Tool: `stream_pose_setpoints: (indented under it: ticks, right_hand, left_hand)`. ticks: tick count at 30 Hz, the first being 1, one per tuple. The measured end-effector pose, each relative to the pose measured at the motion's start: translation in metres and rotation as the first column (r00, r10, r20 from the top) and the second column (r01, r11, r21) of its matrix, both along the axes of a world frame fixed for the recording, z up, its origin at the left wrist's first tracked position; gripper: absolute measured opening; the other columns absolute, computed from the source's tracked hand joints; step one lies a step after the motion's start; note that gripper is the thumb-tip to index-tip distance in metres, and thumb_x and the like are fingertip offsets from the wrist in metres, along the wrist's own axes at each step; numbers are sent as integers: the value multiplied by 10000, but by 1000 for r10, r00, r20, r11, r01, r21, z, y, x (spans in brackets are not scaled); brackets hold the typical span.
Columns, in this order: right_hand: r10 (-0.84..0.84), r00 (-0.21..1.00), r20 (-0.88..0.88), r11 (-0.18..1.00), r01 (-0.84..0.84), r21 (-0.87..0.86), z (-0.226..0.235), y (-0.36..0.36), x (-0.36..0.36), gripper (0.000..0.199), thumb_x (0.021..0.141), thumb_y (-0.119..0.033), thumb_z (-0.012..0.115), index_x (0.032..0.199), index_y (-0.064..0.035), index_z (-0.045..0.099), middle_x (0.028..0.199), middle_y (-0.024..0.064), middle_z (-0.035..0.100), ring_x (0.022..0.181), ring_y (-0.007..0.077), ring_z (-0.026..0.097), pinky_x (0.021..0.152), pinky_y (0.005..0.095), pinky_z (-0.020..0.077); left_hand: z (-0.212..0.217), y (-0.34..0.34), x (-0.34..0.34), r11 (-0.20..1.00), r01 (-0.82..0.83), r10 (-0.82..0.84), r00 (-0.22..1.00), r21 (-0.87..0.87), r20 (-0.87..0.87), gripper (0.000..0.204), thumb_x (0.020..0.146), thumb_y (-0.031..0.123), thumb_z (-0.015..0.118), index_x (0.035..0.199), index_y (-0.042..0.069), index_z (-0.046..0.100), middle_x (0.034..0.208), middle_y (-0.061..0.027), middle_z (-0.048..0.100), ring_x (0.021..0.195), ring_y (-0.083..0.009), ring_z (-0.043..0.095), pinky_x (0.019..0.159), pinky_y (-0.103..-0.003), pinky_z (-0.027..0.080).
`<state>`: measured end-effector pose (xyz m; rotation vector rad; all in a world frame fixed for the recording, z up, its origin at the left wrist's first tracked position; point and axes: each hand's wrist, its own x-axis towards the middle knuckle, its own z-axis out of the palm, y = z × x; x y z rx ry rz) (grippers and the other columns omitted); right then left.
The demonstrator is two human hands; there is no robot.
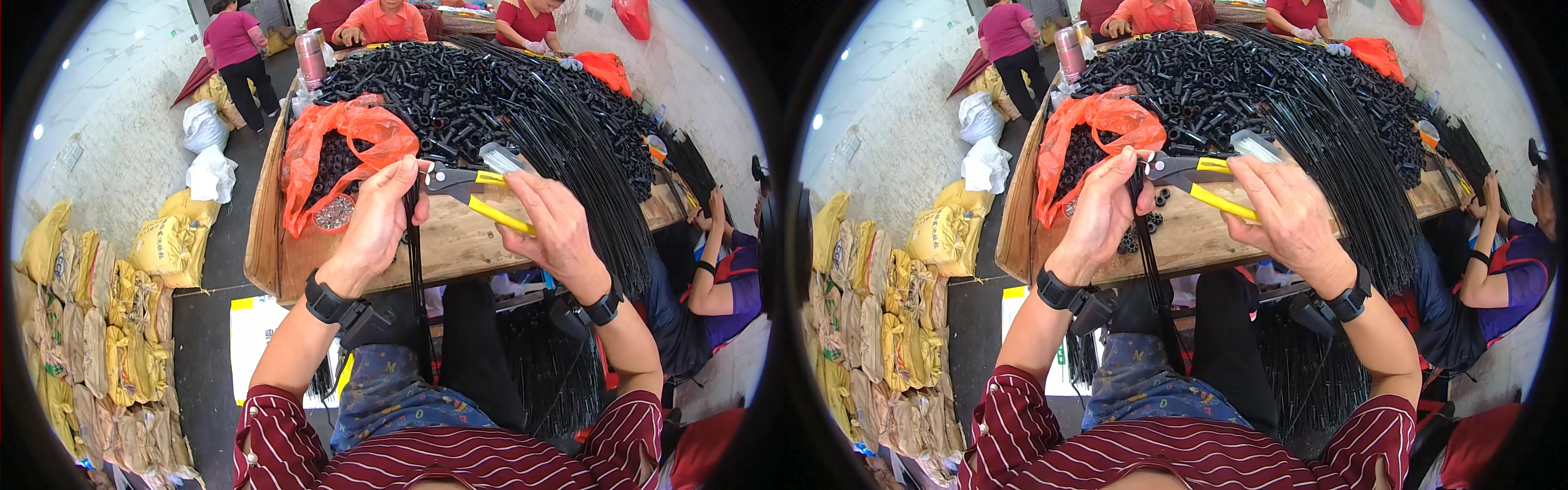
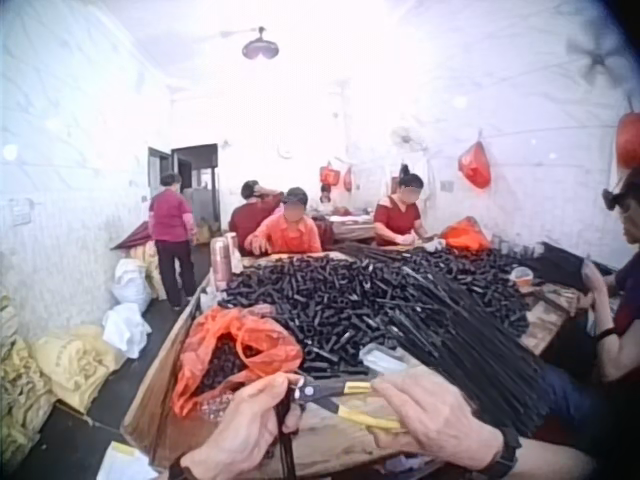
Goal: Assembling black umbrella rib components and plastic hubs using pliers in a factory setting.
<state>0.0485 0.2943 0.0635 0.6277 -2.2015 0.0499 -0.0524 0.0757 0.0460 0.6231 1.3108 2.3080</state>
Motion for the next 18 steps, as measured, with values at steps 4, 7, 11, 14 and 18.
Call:
stream_pose_setpoints:
  ticks: [4, 7, 11, 14, 18]
  right_hand:
    - [340, 666, 664, 792, 178, -584, -2, -3, 6, 421, 873, -188, 619, 1228, 15, 518, 892, 135, 657, 736, 208, 659, 643, 321, 528]
    - [767, 213, 605, 454, 485, -747, 12, -9, 12, 360, 972, -255, 489, 1217, 7, 523, 827, 131, 659, 647, 169, 653, 570, 277, 523]
    - [781, -47, 623, 537, 561, -630, 20, -10, 5, 425, 1000, -372, 435, 1217, -10, 488, 879, 171, 666, 700, 213, 682, 609, 284, 550]
    - [799, -59, 599, 538, 515, -667, 29, -4, 3, 545, 990, -409, 435, 1338, 9, 399, 963, 225, 664, 837, 277, 689, 734, 339, 557]
    - [771, -67, 633, 580, 484, -655, 44, 0, 2, 589, 988, -399, 438, 1375, 35, 350, 1005, 255, 653, 894, 318, 682, 779, 368, 550]
  left_hand:
    - [-4, -2, -3, 997, 31, -36, 997, -76, -66, 413, 1003, 400, 425, 1092, 25, 575, 709, 6, 508, 607, -75, 433, 568, -223, 339]
    - [-4, -3, -2, 991, 71, -85, 989, -110, -122, 437, 1011, 419, 387, 1103, 30, 564, 717, 2, 506, 615, -78, 428, 566, -220, 334]
    - [2, -1, 4, 986, 111, -129, 980, -124, -152, 418, 1022, 388, 366, 1098, 25, 558, 808, -15, 526, 636, -106, 405, 599, -251, 331]
    - [4, 0, 5, 986, 135, -149, 976, -95, -160, 416, 1020, 393, 370, 1105, 29, 552, 810, -12, 523, 634, -105, 404, 599, -250, 330]
    - [2, 0, 4, 982, 143, -166, 965, -127, -203, 417, 1018, 400, 377, 1109, 31, 549, 832, -20, 544, 636, -104, 407, 603, -248, 337]
